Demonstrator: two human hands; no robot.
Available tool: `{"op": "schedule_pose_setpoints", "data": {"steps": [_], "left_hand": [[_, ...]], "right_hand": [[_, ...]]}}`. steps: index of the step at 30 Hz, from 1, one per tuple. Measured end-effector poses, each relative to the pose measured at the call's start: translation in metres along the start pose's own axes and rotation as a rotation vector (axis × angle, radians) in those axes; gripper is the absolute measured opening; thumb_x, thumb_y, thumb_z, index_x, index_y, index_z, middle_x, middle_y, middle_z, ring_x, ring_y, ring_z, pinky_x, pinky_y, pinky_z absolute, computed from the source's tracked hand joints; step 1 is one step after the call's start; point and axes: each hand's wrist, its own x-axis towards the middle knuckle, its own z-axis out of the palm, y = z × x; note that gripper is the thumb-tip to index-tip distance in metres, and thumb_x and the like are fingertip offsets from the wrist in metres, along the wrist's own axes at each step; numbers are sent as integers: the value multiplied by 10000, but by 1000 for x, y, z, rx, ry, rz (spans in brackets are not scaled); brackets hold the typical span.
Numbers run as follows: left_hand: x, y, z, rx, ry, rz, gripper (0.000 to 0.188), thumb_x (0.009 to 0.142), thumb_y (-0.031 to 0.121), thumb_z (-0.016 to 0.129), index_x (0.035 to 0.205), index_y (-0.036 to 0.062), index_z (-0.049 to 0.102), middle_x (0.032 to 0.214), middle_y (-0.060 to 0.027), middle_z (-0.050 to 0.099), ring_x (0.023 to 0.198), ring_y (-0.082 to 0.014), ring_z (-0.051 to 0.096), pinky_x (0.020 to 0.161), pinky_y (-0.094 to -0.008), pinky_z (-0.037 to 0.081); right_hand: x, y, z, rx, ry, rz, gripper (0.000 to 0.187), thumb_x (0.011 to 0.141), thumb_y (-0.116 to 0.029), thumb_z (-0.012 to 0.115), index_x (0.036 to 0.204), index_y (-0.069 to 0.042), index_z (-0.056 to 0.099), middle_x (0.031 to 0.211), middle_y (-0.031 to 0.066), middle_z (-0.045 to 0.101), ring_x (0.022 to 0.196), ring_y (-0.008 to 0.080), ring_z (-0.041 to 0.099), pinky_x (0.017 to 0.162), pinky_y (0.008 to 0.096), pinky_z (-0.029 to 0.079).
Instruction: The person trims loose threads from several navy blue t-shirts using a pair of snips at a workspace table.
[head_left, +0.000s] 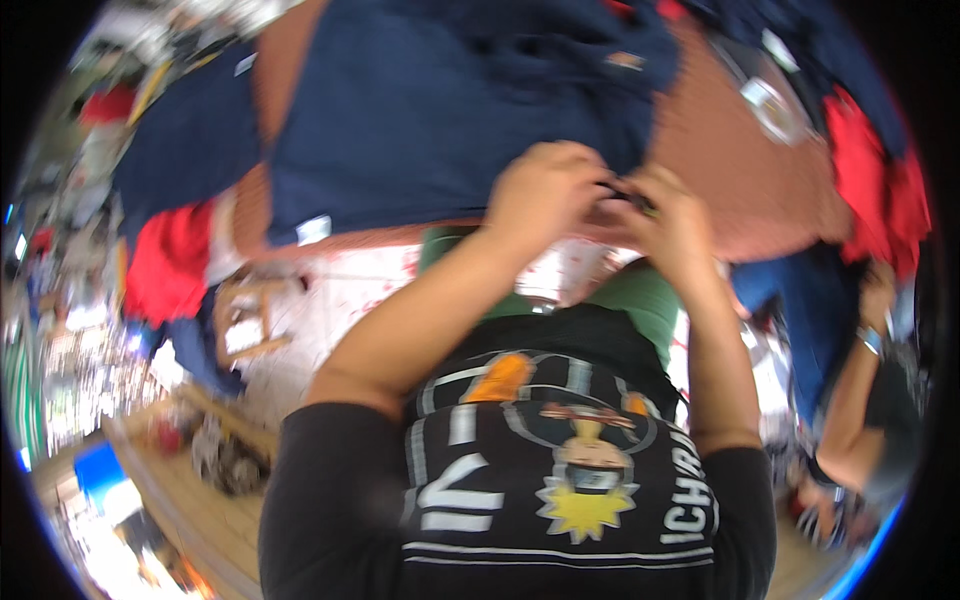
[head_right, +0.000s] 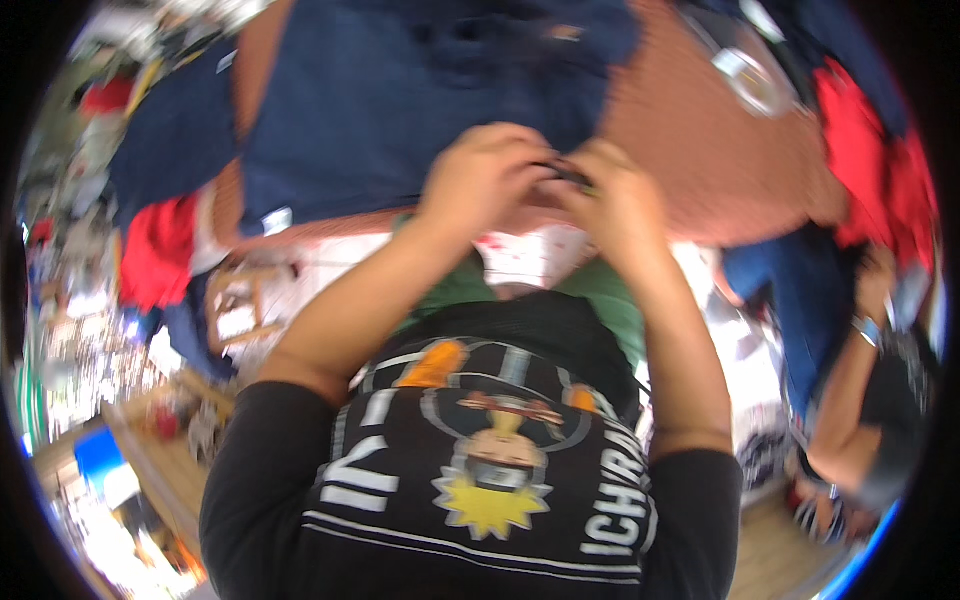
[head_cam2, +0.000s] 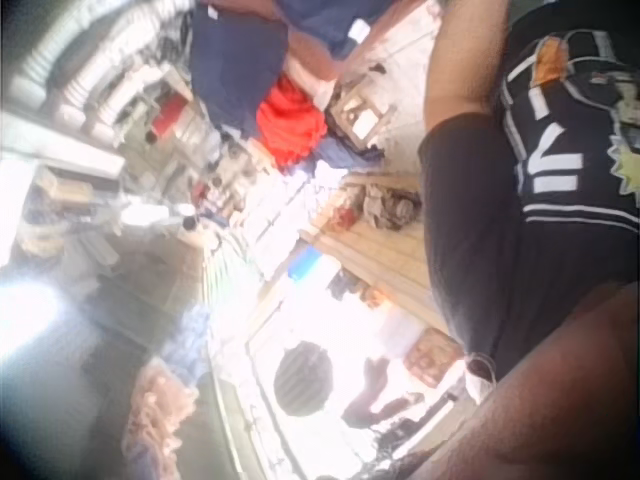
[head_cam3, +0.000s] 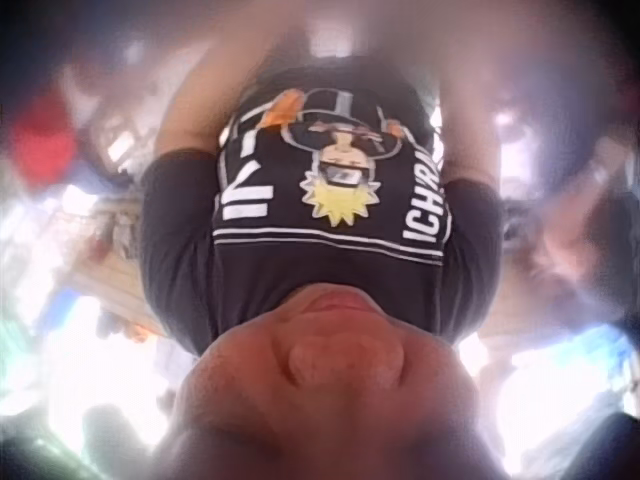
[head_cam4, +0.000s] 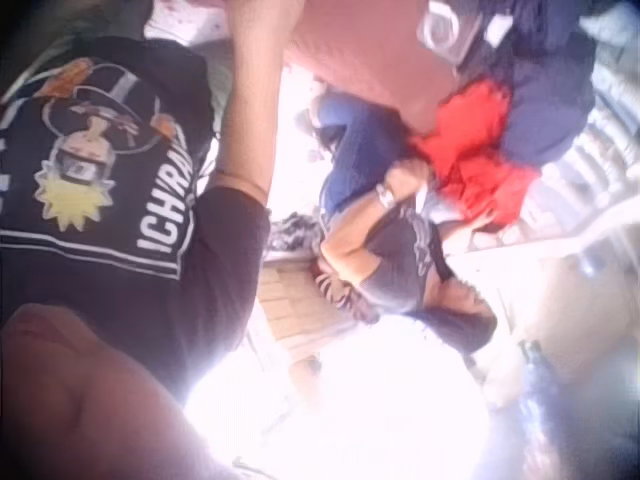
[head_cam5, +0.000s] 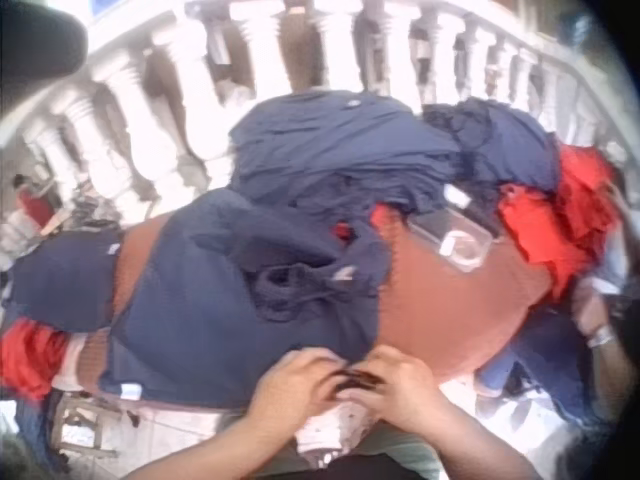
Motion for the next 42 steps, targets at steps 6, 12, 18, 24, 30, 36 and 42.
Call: {"op": "schedule_pose_setpoints", "data": {"steps": [6,12,18,24,30,36,42], "left_hand": [[-1,-1,15,-25,103,70,140,765,210,694,752,71,675,777,-84,673,771,-275,653,723,-390,510],[-8,14,10,-47,79,72,149,767,228,702,780,82,677,842,-55,655,791,-251,629,734,-377,496],[-40,34,-39,16,-206,142,106,765,179,714,808,85,692,929,-25,607,867,-230,590,759,-376,479],[-37,40,-89,226,-1145,-58,154,821,210,684,869,63,685,853,-95,679,798,-302,658,680,-422,515],[-6,38,-70,-242,-365,-116,186,832,167,717,963,40,683,1004,-88,685,843,-239,670,716,-345,532],[3,31,-17,-429,-117,-142,318,814,107,741,1118,51,670,1152,-91,649,885,-175,660,766,-293,534],[3,24,-4,-361,-128,-142,275,820,114,736,1083,55,686,1116,-80,657,843,-177,664,734,-294,537]], "right_hand": [[-9,24,2,100,69,-71,67,867,-50,663,891,13,667,781,95,632,667,169,589,621,290,465],[-20,30,-8,137,44,227,59,886,-57,662,899,1,661,748,52,638,556,82,522,519,251,422],[-34,5,-22,105,-114,-47,177,725,54,615,894,7,637,894,156,655,826,321,653,746,380,505],[-50,-19,-58,274,-568,-64,160,775,-60,714,933,-37,697,841,107,670,809,242,660,725,331,494],[-27,-7,-35,201,-19,142,200,790,-132,737,947,-15,697,849,124,666,798,284,654,712,348,501],[-17,16,-7,194,46,123,178,815,-98,709,970,-12,696,870,141,664,787,309,656,707,359,501],[-14,16,-14,245,16,112,156,813,-37,673,968,-13,666,918,149,671,816,341,656,700,384,499]]}}
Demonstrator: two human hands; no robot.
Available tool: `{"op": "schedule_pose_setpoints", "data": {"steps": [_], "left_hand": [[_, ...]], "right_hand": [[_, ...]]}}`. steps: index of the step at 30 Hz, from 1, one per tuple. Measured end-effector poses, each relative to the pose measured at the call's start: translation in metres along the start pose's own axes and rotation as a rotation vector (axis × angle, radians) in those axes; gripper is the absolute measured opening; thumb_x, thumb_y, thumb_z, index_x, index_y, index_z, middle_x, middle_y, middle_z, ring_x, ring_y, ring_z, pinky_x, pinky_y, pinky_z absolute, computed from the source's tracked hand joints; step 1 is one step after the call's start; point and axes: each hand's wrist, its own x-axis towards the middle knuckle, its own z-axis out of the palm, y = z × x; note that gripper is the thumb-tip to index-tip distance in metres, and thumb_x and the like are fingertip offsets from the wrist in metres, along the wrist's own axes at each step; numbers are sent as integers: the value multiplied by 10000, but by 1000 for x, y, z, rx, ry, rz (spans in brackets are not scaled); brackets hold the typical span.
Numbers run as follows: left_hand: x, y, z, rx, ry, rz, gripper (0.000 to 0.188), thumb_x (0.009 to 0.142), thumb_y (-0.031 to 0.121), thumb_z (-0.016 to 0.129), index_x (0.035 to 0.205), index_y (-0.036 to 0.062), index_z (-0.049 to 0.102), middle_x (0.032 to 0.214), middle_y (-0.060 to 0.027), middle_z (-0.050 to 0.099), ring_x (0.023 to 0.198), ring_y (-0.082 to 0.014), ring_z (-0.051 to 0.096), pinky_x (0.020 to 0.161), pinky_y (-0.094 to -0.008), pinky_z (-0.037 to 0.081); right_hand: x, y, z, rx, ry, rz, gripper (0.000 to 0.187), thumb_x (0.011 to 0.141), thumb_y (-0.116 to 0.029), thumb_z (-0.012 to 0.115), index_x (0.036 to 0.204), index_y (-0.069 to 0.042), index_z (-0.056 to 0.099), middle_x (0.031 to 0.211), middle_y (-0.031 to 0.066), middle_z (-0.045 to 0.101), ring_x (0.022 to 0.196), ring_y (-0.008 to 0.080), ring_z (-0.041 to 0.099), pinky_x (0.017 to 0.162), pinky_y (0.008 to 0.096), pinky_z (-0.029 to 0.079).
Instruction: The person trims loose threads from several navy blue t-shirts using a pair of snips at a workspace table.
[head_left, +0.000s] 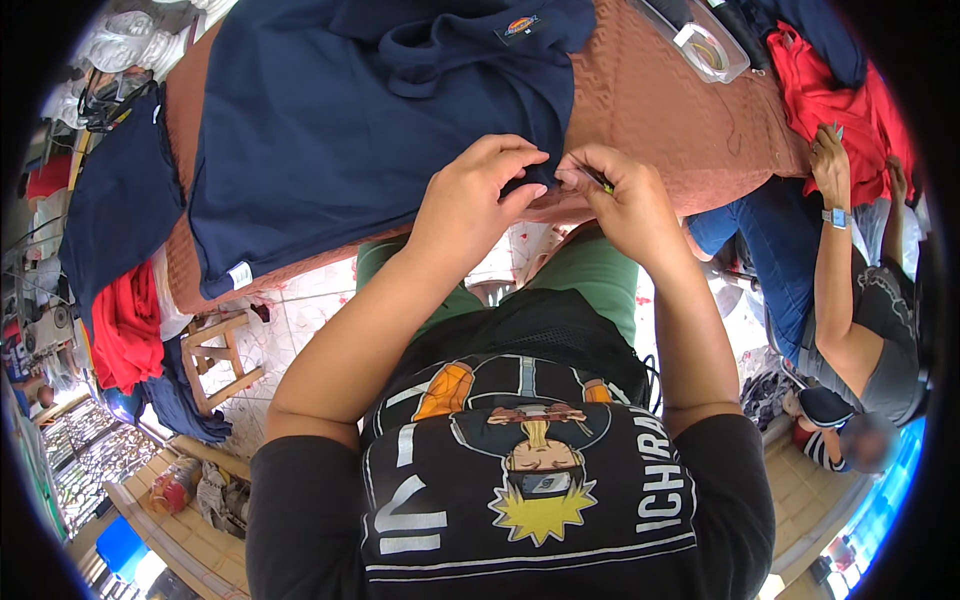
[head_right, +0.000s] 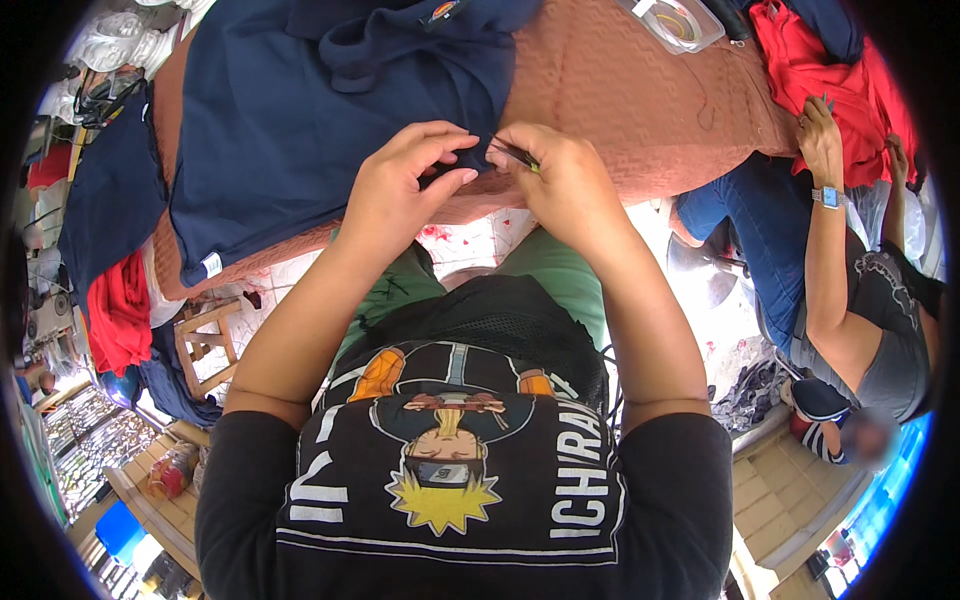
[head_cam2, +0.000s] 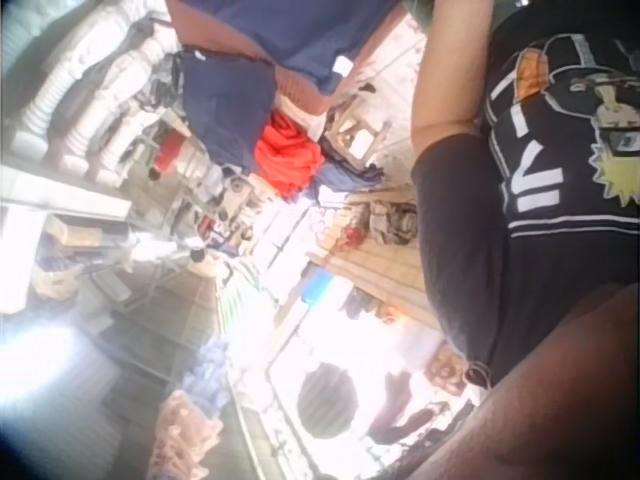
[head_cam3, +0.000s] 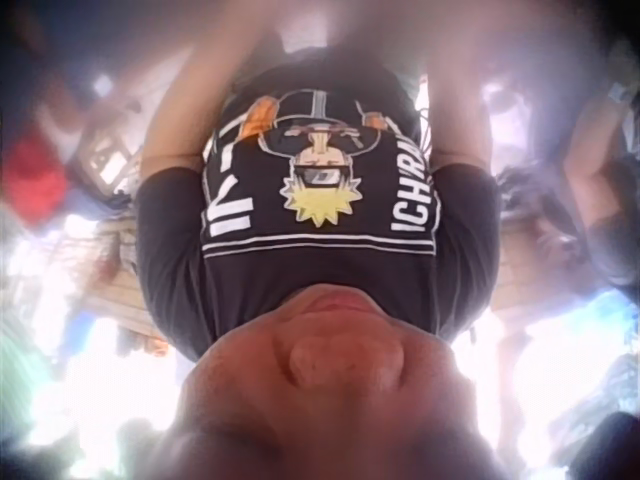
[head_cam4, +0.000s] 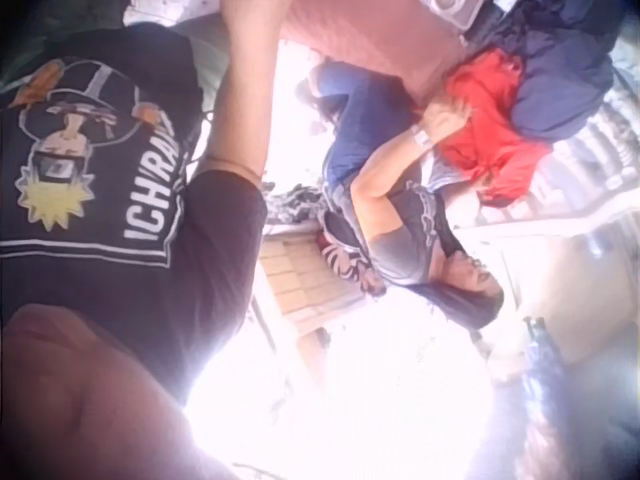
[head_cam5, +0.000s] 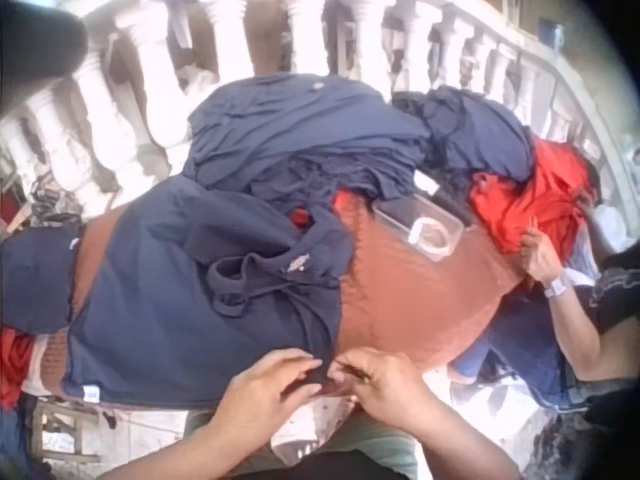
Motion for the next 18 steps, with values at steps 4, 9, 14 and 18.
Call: {"op": "schedule_pose_setpoints", "data": {"steps": [4,9,14,18], "left_hand": [[8,-1,-1,99,-7,40,174,825,121,729,982,50,714,1022,-74,678,782,-197,667,700,-295,532],[18,4,-5,140,-45,9,126,827,135,728,917,46,725,876,-68,698,702,-205,658,662,-297,520],[25,11,-19,-19,-168,-371,153,843,176,724,941,59,733,809,-51,714,664,-107,622,641,-252,496],[23,1,-17,-152,-141,-335,161,875,167,685,966,42,731,826,-29,723,695,-75,605,667,-239,497]], "right_hand": [[10,-4,-3,-171,11,-123,164,811,-47,652,974,-35,640,939,150,669,853,367,645,718,415,505],[25,-6,-9,-336,-17,-197,207,830,-131,657,1021,-57,626,969,159,668,876,375,643,745,430,513],[15,-16,-27,-200,-2,-138,263,857,-157,663,1079,-27,608,952,176,655,909,361,641,791,396,505],[6,-10,-33,-126,-116,-167,205,860,-121,650,1036,-21,626,937,156,636,882,344,629,770,380,494]]}}
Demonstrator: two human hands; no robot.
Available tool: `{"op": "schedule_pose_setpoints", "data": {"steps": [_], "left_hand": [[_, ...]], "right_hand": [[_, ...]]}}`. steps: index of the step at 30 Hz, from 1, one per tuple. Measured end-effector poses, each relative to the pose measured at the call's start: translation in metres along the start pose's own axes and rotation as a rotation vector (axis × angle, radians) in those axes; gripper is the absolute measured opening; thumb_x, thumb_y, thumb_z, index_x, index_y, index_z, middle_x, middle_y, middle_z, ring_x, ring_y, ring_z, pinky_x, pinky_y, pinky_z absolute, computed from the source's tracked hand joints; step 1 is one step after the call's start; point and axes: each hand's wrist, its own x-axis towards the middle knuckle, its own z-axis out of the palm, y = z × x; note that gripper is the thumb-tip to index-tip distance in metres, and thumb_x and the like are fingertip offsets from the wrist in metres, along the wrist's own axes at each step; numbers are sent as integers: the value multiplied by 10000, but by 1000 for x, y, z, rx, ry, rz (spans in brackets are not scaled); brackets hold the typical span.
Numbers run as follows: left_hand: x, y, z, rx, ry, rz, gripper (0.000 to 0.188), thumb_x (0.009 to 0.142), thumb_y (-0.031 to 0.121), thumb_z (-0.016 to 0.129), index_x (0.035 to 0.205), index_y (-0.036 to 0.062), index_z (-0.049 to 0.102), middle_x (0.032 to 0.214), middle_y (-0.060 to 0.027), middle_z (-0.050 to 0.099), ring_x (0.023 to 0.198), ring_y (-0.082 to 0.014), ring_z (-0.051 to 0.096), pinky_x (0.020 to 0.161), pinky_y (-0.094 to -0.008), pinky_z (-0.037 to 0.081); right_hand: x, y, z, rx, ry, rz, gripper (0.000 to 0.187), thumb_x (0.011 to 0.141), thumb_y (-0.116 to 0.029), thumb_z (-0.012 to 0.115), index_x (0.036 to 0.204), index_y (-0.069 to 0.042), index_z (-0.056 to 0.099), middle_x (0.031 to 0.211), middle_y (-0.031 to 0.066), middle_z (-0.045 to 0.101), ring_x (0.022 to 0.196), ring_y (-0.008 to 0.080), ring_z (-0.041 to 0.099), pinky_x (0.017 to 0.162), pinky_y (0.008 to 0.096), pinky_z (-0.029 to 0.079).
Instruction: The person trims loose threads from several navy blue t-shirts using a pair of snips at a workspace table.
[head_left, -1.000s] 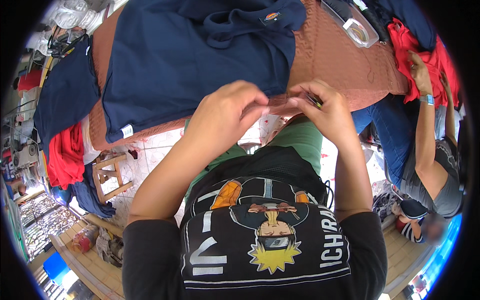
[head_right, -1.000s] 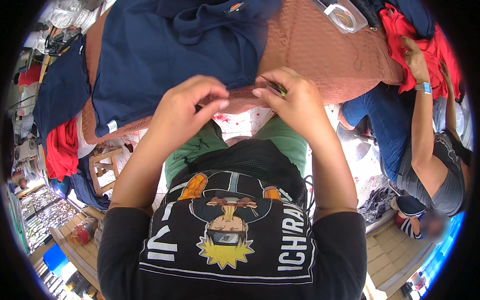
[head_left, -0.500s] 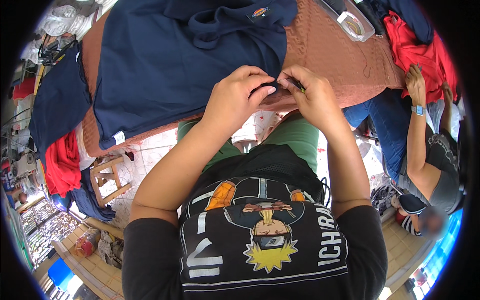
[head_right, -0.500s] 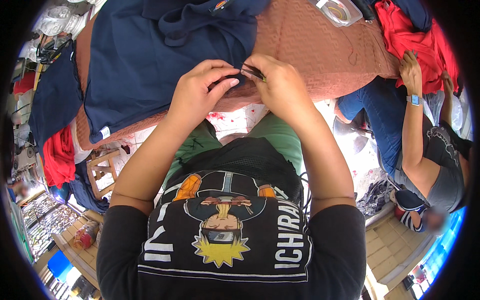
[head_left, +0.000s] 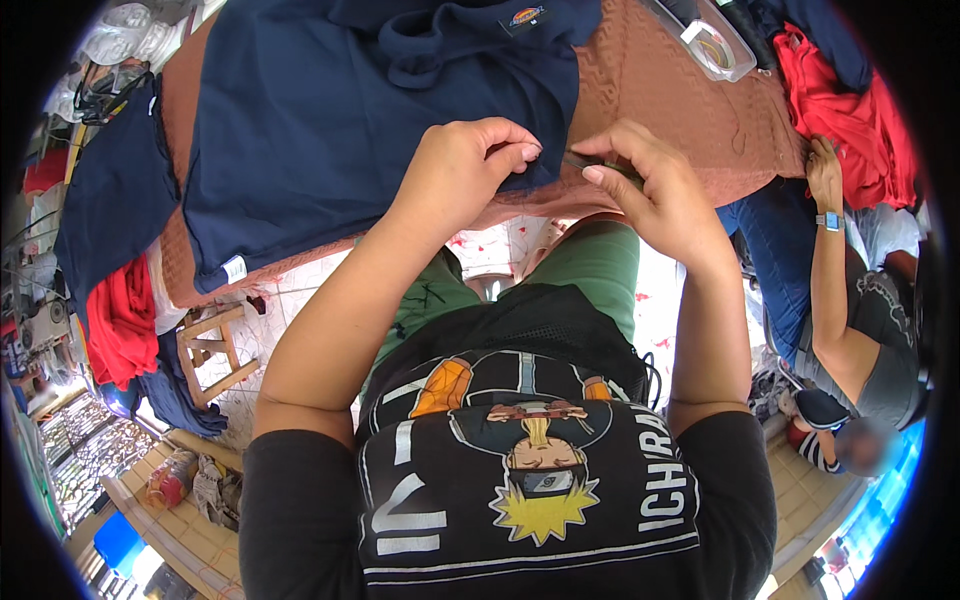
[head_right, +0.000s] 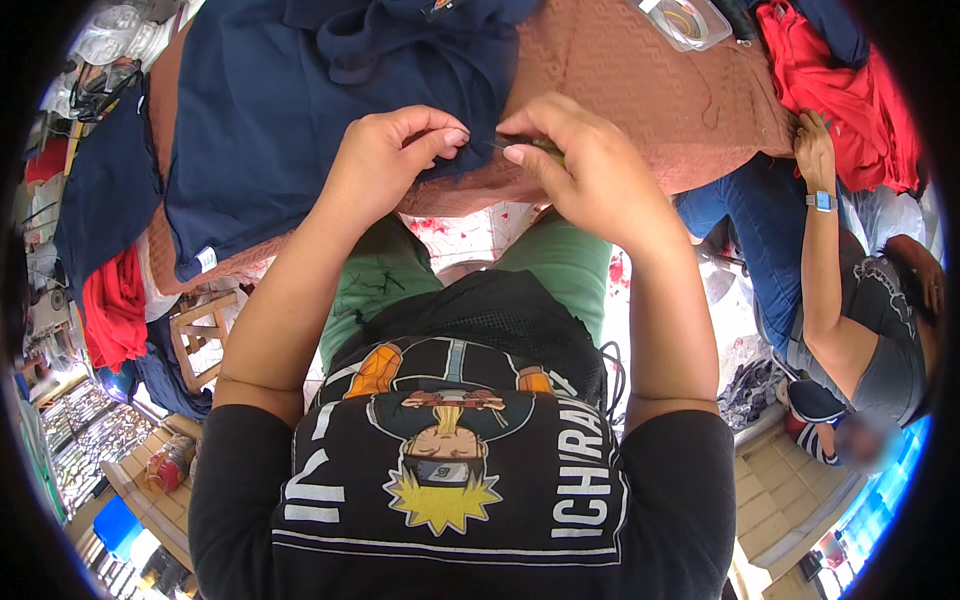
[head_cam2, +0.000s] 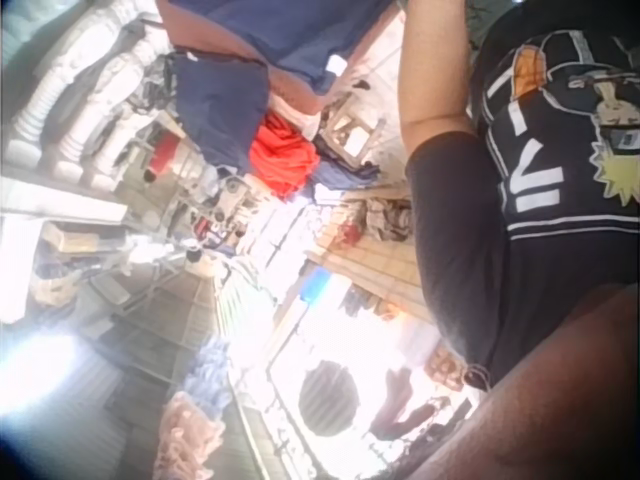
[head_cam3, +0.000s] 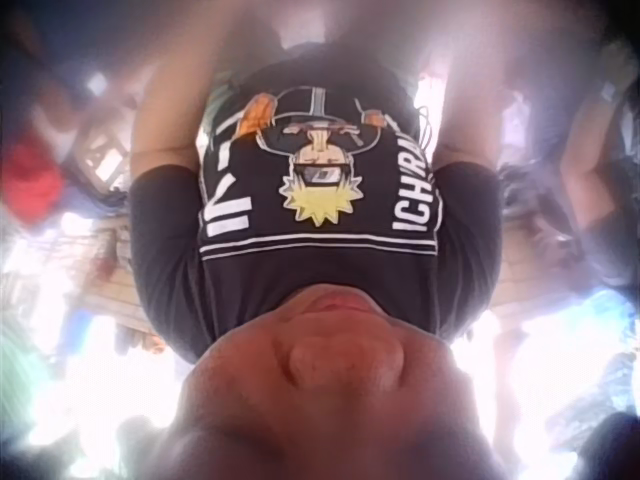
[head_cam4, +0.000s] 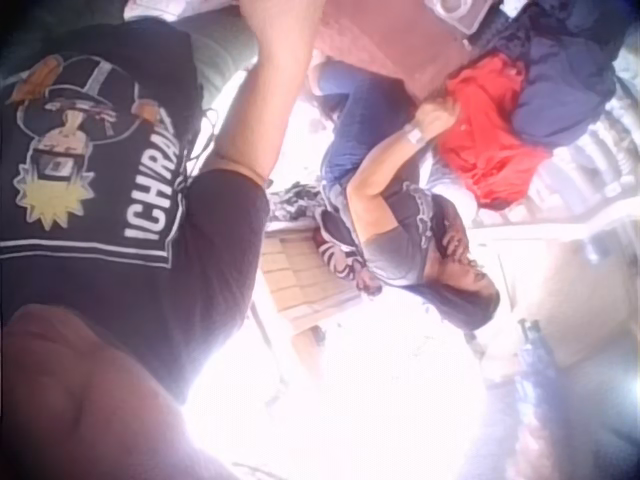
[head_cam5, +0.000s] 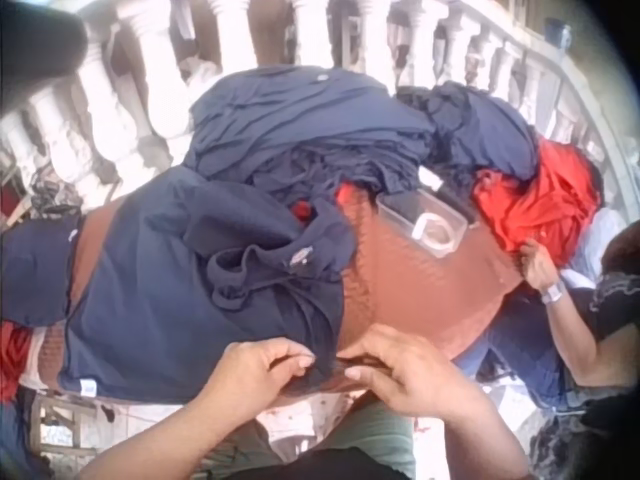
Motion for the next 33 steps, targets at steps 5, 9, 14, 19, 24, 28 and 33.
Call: {"op": "schedule_pose_setpoints", "data": {"steps": [5,9,14,19,24,28,33], "left_hand": [[1,-2,0,-7,-24,8,155,897,120,631,996,38,718,860,-23,722,754,-72,636,711,-231,509],[0,-1,-1,-6,-24,-3,156,902,109,619,1007,38,709,867,-21,719,791,-72,653,727,-227,509],[0,-2,0,-6,-18,0,152,901,116,628,1004,37,707,860,-17,716,790,-71,649,731,-226,508],[-4,1,-2,4,24,135,149,879,150,672,963,31,706,801,-27,696,729,-109,638,702,-257,503],[-23,34,-53,368,-739,183,232,820,221,747,859,2,680,785,-63,659,692,-192,632,649,-310,491],[-35,41,-50,371,-460,153,304,770,244,790,907,6,659,924,-86,653,748,-219,641,657,-315,506],[-32,8,8,441,142,292,446,714,242,811,1056,24,626,1049,-91,626,902,-263,630,767,-358,529]], "right_hand": [[0,3,8,-8,-24,-21,145,863,-105,639,982,-22,637,924,139,625,862,335,627,748,388,488],[3,-1,14,-37,-31,-17,145,864,-120,641,974,-26,634,924,134,623,863,333,629,743,397,488],[7,1,20,-90,3,-37,160,862,-138,642,981,-32,633,924,135,620,857,346,625,739,413,489],[11,0,24,-108,2,-53,172,850,-138,645,984,-32,631,928,138,619,847,362,619,726,427,491],[2,-7,0,-122,-10,-15,186,825,-113,668,989,-30,638,937,136,636,831,325,643,730,391,505],[-5,-8,-10,29,57,5,242,786,-97,716,1012,-31,662,917,136,649,816,291,658,737,356,516],[0,-1,15,68,17,69,246,771,-80,731,1007,-30,687,900,135,658,803,283,661,728,347,519]]}}
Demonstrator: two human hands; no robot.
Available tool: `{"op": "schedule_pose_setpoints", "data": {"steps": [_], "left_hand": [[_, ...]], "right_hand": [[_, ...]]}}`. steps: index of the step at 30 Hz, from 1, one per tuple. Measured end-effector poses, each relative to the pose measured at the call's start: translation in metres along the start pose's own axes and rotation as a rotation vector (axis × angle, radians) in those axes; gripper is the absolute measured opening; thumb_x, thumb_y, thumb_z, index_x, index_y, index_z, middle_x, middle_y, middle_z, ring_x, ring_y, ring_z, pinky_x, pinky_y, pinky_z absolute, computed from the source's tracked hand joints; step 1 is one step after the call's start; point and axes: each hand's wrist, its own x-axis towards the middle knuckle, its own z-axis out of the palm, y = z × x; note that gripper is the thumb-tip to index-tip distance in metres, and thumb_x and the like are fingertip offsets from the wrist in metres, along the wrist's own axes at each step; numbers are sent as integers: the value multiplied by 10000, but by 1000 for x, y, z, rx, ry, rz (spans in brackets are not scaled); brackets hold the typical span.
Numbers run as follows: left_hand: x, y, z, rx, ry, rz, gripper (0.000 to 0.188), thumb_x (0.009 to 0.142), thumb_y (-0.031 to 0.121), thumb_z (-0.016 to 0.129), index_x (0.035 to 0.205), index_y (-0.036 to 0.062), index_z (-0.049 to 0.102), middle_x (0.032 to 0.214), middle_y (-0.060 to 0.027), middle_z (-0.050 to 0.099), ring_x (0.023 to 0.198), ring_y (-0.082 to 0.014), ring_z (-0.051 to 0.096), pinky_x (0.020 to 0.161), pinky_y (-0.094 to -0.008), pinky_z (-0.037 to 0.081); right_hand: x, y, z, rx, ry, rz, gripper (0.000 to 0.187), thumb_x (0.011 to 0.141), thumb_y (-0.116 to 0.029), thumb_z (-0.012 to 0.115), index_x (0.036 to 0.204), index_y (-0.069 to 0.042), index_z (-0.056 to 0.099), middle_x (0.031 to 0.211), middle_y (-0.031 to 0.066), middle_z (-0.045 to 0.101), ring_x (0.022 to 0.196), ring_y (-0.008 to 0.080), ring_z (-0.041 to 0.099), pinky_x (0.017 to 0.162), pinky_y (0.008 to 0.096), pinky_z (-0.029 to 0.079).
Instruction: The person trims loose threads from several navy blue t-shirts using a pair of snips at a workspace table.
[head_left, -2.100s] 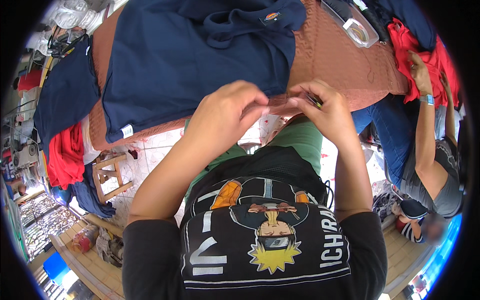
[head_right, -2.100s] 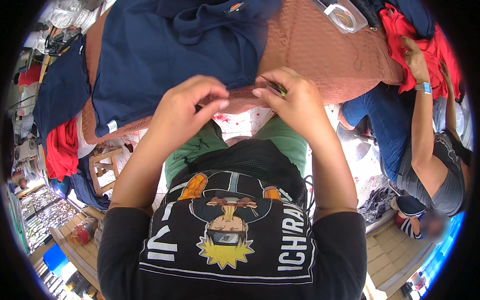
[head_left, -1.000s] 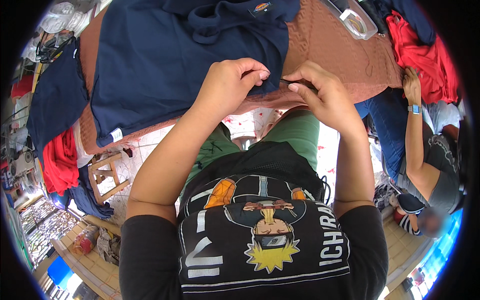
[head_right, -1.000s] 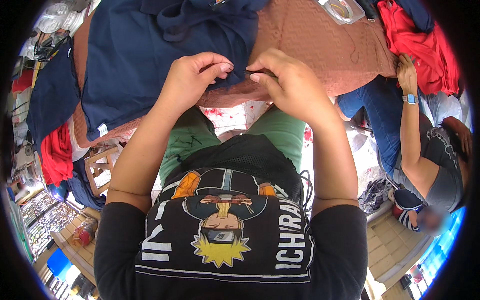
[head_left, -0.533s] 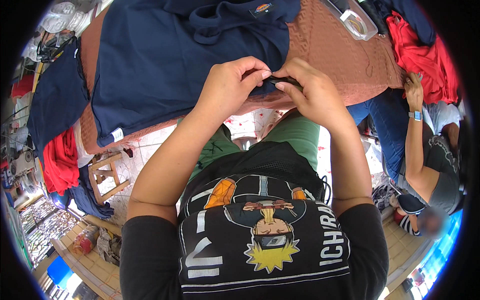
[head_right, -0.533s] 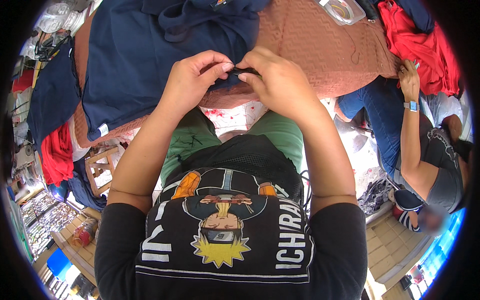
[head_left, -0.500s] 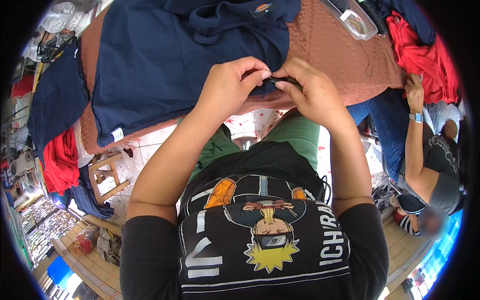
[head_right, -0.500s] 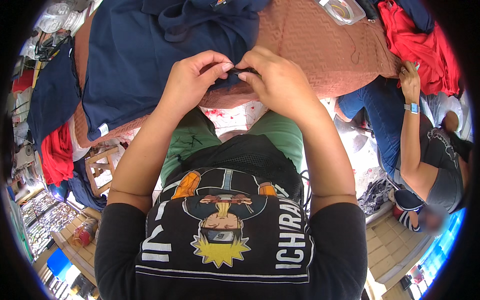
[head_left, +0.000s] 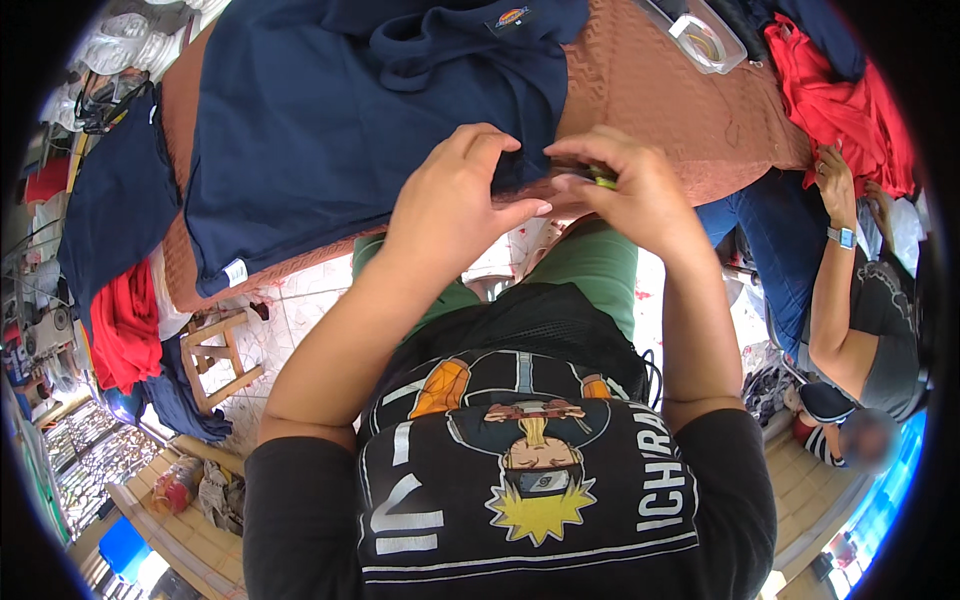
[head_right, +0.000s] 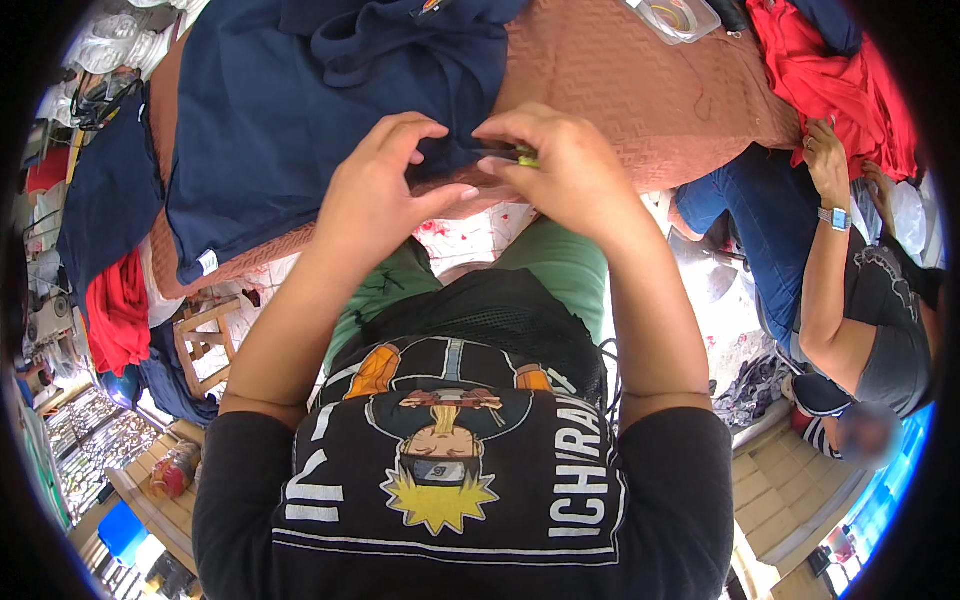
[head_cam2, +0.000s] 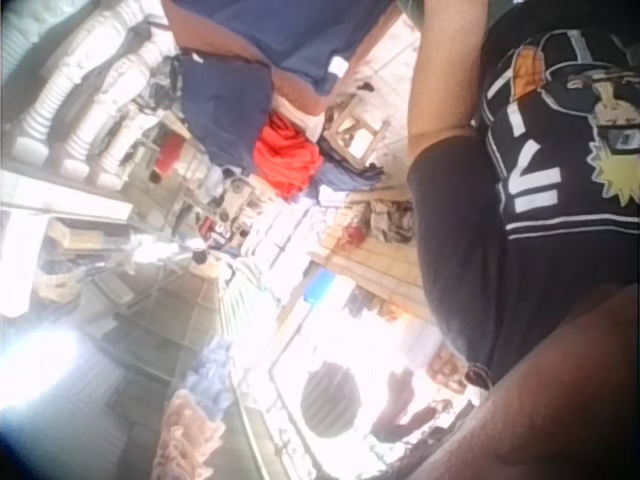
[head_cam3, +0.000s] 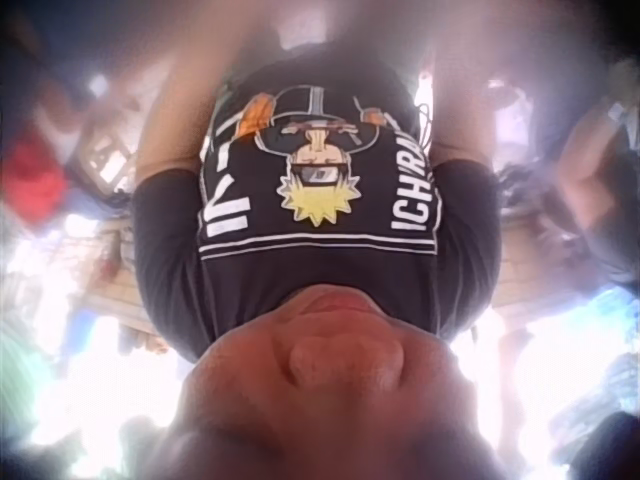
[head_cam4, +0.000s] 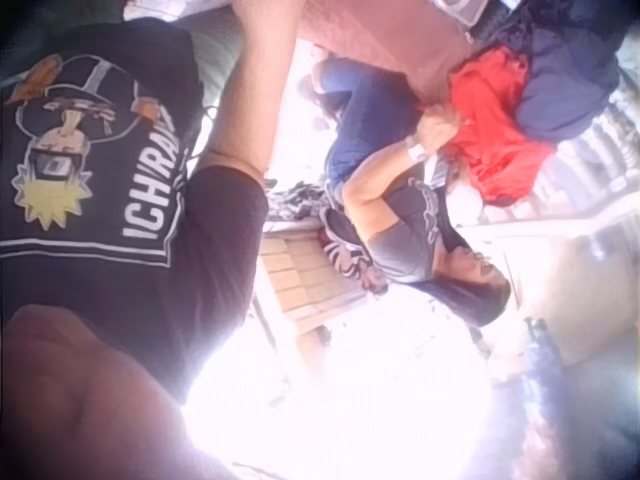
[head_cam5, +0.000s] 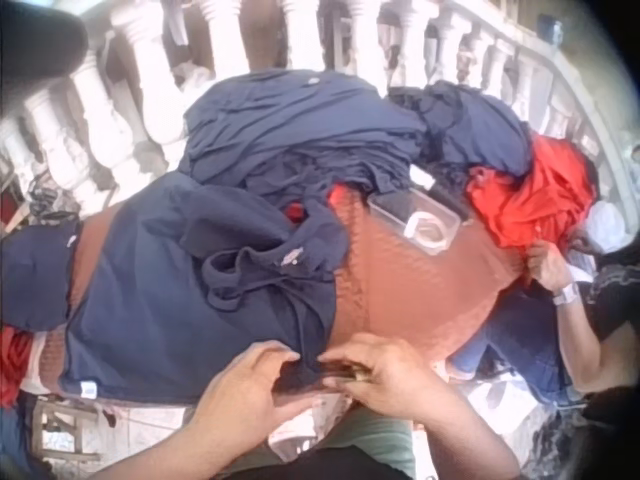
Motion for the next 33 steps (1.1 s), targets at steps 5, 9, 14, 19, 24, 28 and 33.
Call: {"op": "schedule_pose_setpoints", "data": {"steps": [5,9,14,19,24,28,33], "left_hand": [[-3,-10,20,81,174,106,273,743,109,776,981,10,683,1059,-89,656,876,-242,650,741,-346,547],[2,-17,16,-156,103,13,123,798,66,726,906,8,713,1004,-89,695,841,-224,670,720,-310,546],[14,-19,7,-245,142,168,104,848,62,686,937,8,689,912,-90,703,762,-196,670,677,-281,523],[21,-26,5,-199,-97,107,110,893,106,647,959,21,669,839,-105,689,729,-191,666,657,-290,508],[28,-26,-2,-250,-194,21,126,912,128,626,971,23,665,826,-112,696,735,-211,676,678,-300,510],[28,-30,0,-283,-186,21,138,917,137,621,978,18,655,853,-111,704,753,-219,686,683,-305,515],[29,-27,-1,-253,-193,11,139,920,141,616,977,18,648,847,-109,703,752,-224,687,683,-307,517]], "right_hand": [[2,9,22,28,17,48,175,769,-62,719,939,-25,692,860,127,658,765,275,653,695,358,509],[3,9,22,19,34,47,146,768,-53,717,905,-15,683,823,122,644,717,261,636,659,345,490],[2,8,20,97,9,81,133,778,-56,717,898,-11,681,809,121,638,701,248,627,649,344,483],[0,11,12,26,-62,31,176,794,-95,717,941,-15,665,840,138,653,745,277,645,687,361,497],[4,-2,-12,3,-94,-36,204,817,-128,696,979,-19,638,888,172,666,814,323,661,737,393,508],[14,1,-14,-81,-118,-133,178,826,-154,686,939,-25,638,868,162,663,807,336,650,714,404,500],[21,3,-7,-135,-147,-150,184,827,-194,682,907,-34,636,826,138,655,783,344,634,676,424,484]]}}
